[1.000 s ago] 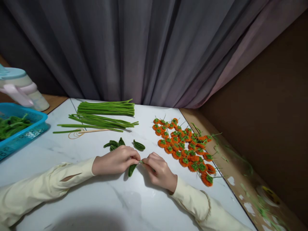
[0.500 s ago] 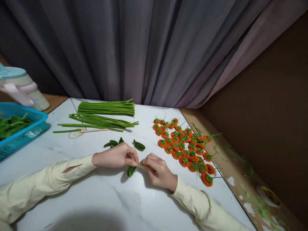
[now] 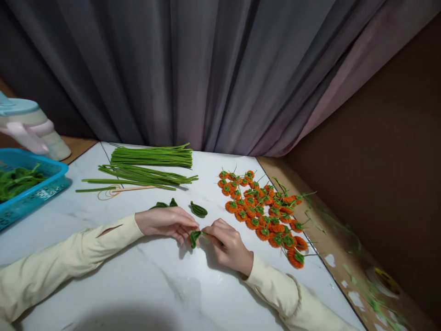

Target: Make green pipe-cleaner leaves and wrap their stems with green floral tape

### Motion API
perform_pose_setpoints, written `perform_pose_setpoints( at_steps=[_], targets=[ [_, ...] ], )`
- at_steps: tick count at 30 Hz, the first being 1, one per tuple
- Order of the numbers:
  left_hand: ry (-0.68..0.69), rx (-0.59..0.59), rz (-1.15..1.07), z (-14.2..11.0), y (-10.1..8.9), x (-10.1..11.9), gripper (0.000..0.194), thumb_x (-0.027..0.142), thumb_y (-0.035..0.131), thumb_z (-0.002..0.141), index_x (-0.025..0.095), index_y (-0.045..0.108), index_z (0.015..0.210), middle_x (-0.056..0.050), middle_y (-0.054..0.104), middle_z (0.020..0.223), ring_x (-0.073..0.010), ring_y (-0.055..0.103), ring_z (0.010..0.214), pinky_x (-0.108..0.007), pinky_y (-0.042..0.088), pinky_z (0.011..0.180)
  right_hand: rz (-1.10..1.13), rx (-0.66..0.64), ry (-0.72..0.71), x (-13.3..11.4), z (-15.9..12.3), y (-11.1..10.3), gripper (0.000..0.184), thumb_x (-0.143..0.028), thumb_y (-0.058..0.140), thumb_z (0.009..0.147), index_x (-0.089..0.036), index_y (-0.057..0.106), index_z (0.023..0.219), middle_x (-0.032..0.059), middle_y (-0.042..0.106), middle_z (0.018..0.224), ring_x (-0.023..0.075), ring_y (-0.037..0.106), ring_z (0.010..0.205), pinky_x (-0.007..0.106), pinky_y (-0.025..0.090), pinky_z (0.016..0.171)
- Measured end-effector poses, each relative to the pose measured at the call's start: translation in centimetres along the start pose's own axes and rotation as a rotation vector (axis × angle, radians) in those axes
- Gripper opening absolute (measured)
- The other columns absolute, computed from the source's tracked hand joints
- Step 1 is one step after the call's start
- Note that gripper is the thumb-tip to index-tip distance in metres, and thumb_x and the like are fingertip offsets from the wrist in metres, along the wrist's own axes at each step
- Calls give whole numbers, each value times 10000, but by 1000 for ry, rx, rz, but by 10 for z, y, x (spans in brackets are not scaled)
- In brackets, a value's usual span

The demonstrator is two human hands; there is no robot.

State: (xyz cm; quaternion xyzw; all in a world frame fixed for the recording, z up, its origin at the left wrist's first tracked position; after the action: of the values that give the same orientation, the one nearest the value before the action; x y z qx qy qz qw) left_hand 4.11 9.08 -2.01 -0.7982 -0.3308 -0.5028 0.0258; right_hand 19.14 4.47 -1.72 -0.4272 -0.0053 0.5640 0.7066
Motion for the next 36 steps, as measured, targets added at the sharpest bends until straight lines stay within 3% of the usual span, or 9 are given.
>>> perform_pose_setpoints(
  at_steps=[4,8,11,13,16,18,20,29,36],
  targets=[
    [17,-90,-25,2,2,-4,290,403,633,786,114,657,784,-62,663,772,-115,565,640,-219,405,605,-30,22,21,2,-1,0,188,-80,400,847,-150,561,914,46,531,634,163,470,590,299,408,575],
    [166,80,54,4,-4,-2,259,363,700,722,124,654,810,-7,609,714,-95,505,612,-211,380,594,-13,39,75,2,0,-2,182,-96,406,859,-148,578,887,37,528,614,153,465,573,285,409,567],
    [286,199,262,3,-6,1,244,352,672,743,141,639,859,-10,608,764,-123,521,687,-234,402,644,74,33,204,6,1,-1,141,-156,451,867,-163,592,871,48,583,663,150,514,608,270,433,587],
    [429,294,501,1,-7,4,212,351,626,789,153,634,864,-23,608,799,-150,528,746,-268,416,694,234,-1,372,12,-1,1,98,-208,503,861,-173,587,897,46,627,702,144,557,619,258,450,593],
    [797,450,875,-6,-3,7,139,278,544,873,165,621,898,-47,620,857,-185,533,867,-333,394,815,586,-60,640,20,-4,9,189,-277,587,830,-175,545,984,18,645,673,138,593,590,246,458,579],
    [1000,508,1038,-9,1,4,116,200,490,908,163,594,944,-63,625,889,-189,539,912,-353,377,852,773,-56,743,21,-5,12,297,-310,640,797,-180,501,1024,-8,630,639,133,592,572,240,448,568],
    [1090,553,1144,-10,3,0,125,151,458,919,159,567,980,-74,617,901,-181,547,899,-347,386,834,881,-23,790,22,-5,12,358,-333,678,770,-192,463,1021,-26,618,630,123,583,567,231,433,566],
    [1162,688,1483,-13,9,-4,181,113,390,921,141,548,1004,-76,618,822,-169,546,763,-365,358,792,866,-53,856,26,1,12,317,-434,666,758,-145,533,761,-13,583,539,81,460,454,212,327,474],
    [1177,719,1405,-14,8,-5,112,140,431,925,148,483,1023,-58,653,831,-158,581,763,-354,341,814,800,-29,857,26,-2,13,323,-447,670,741,-134,594,712,-12,560,522,86,449,457,224,338,478]
  ],
)
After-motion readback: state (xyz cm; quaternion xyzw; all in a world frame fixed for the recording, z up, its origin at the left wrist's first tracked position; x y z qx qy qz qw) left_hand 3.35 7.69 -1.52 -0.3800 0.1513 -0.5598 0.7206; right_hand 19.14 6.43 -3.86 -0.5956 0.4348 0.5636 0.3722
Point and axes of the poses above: each hand's wrist, its own z-axis towards the middle knuckle, its own y-axis out of the palm, x = y × z, the point moved 4 cm from there along z, towards the middle knuckle
